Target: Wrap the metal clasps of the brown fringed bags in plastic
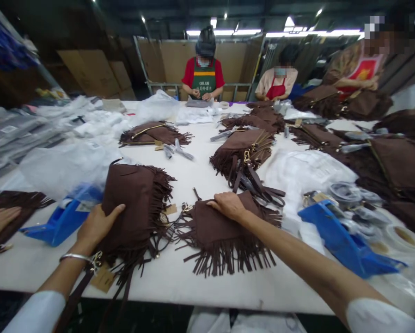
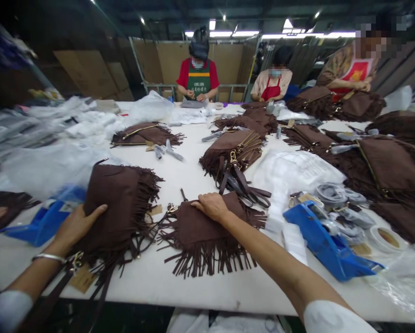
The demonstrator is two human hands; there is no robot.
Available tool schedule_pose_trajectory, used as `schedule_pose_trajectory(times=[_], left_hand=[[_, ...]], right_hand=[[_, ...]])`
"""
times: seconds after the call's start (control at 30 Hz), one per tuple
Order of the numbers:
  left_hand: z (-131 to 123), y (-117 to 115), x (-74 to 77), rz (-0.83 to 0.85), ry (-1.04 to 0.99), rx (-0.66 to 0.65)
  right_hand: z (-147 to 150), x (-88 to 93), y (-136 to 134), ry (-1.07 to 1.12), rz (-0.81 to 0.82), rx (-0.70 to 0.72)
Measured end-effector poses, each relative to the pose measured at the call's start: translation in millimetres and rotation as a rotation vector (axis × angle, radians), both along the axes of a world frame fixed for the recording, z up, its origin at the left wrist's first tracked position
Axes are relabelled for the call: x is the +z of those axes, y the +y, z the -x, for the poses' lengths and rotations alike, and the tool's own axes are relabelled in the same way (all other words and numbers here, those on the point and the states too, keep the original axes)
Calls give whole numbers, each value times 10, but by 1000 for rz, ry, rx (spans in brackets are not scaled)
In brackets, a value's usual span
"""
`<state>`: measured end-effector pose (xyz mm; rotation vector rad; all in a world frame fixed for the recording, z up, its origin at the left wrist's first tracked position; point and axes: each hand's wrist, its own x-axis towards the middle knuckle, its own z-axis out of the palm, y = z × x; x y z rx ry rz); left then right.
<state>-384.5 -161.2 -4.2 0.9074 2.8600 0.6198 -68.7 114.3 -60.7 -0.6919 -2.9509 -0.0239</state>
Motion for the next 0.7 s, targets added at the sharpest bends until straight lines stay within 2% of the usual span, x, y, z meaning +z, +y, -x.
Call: schedule_pose_trajectory(times=[0.07,0.1,0.13,0.17,0.2,0.3,0.33,0.4,0.47,0.53,0.6,0.7], left_hand=[[-298,8,94,-72,174,7],[-506,27,136,-165,236,-3],[-748,55,168,-267,203,-33],[-1014,89,185,-358,58,-37],[-1290,124,185,-421,-203,-49],[-2024,188,80,-602,-1325,-48],[-2199,181,20,-685,-1577,-27],[-2435,117,-115,-853,-1877,31],[-2562,23,-251,-937,-1980,110],[-2644,-52,-378,-916,-2018,186],[-2715,-81,-492,-838,-2002,294],[-2789,-67,-630,-715,-1904,472]], right_hand=[[30,155,-1,52,-19,9],[23,234,-27,100,-41,21],[0,306,-78,160,-71,39],[-39,370,-153,227,-108,65],[-92,420,-255,297,-146,99],[-348,466,-681,435,-222,286],[-461,442,-844,449,-225,373],[-713,334,-1156,438,-197,524],[-964,171,-1398,421,-149,600],[-1177,-10,-1540,409,-104,641],[-1341,-169,-1586,407,-74,649],[-1527,-315,-1536,374,-74,562]])
